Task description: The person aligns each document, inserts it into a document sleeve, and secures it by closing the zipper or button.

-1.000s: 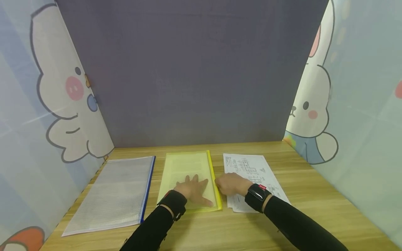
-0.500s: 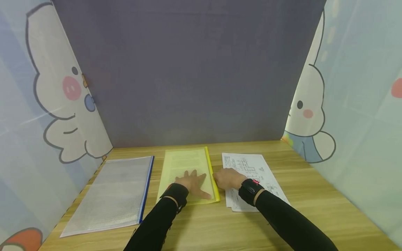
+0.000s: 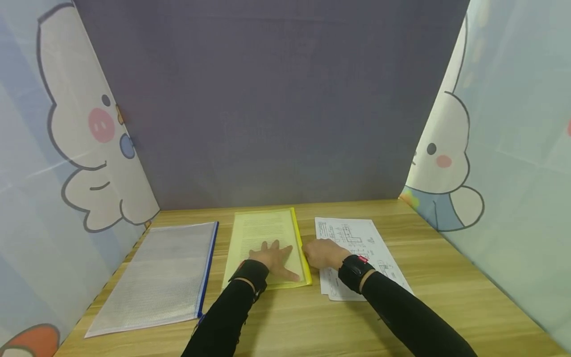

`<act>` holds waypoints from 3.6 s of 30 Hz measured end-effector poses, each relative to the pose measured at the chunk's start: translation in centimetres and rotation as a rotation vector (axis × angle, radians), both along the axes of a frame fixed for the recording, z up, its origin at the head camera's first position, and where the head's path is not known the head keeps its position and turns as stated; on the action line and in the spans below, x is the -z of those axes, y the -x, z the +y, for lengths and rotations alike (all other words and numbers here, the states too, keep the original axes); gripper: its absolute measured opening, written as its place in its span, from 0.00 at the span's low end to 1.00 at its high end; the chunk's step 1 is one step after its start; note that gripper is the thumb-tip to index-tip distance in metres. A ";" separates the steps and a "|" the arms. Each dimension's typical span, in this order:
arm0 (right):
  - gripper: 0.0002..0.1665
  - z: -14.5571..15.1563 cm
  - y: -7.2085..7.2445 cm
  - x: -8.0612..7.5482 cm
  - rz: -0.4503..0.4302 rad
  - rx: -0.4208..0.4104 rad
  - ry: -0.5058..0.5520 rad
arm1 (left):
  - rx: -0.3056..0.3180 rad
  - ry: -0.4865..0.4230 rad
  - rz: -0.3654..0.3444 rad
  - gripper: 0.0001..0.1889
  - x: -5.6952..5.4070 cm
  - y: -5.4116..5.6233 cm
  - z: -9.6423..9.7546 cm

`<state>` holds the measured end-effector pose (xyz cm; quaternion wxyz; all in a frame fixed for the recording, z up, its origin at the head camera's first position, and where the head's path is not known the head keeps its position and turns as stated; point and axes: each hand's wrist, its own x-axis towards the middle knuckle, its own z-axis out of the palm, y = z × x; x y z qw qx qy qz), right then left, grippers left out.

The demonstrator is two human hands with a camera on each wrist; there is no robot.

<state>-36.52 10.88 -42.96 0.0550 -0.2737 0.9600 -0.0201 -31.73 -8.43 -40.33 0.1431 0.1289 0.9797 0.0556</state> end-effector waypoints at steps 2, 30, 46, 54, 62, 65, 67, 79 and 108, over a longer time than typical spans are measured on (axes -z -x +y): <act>0.10 -0.1 -0.2 0.0 -0.003 -0.003 0.001 | 0.003 -0.007 -0.001 0.52 0.0 0.1 -0.2; 0.11 0.8 -2.6 -0.1 -0.008 -0.113 -0.006 | -0.010 0.000 -0.012 0.52 0.0 0.1 -0.1; 0.10 1.1 -4.3 -0.4 0.002 -0.135 -0.060 | 0.000 -0.014 -0.010 0.53 0.1 0.1 -0.2; 0.11 1.2 -5.5 -0.8 0.003 -0.142 -0.077 | -0.004 -0.018 -0.017 0.53 0.0 0.3 -0.2; 0.10 1.1 -6.3 -1.0 0.018 -0.151 -0.097 | -0.004 -0.015 -0.006 0.52 0.0 0.1 -0.2; 0.10 1.1 -6.6 -0.9 0.019 -0.155 -0.087 | -0.002 -0.018 -0.006 0.53 0.0 0.1 -0.2; 0.09 1.2 -6.8 -0.9 0.021 -0.158 -0.084 | -0.001 -0.019 -0.007 0.53 0.0 0.1 -0.2; 0.08 1.4 -7.5 -0.8 0.020 -0.177 -0.092 | -0.008 -0.008 -0.009 0.53 0.1 0.1 -0.2; 0.08 3.6 -4.8 -2.5 -0.059 0.025 0.087 | 0.008 -0.015 -0.001 0.52 0.1 0.2 -0.4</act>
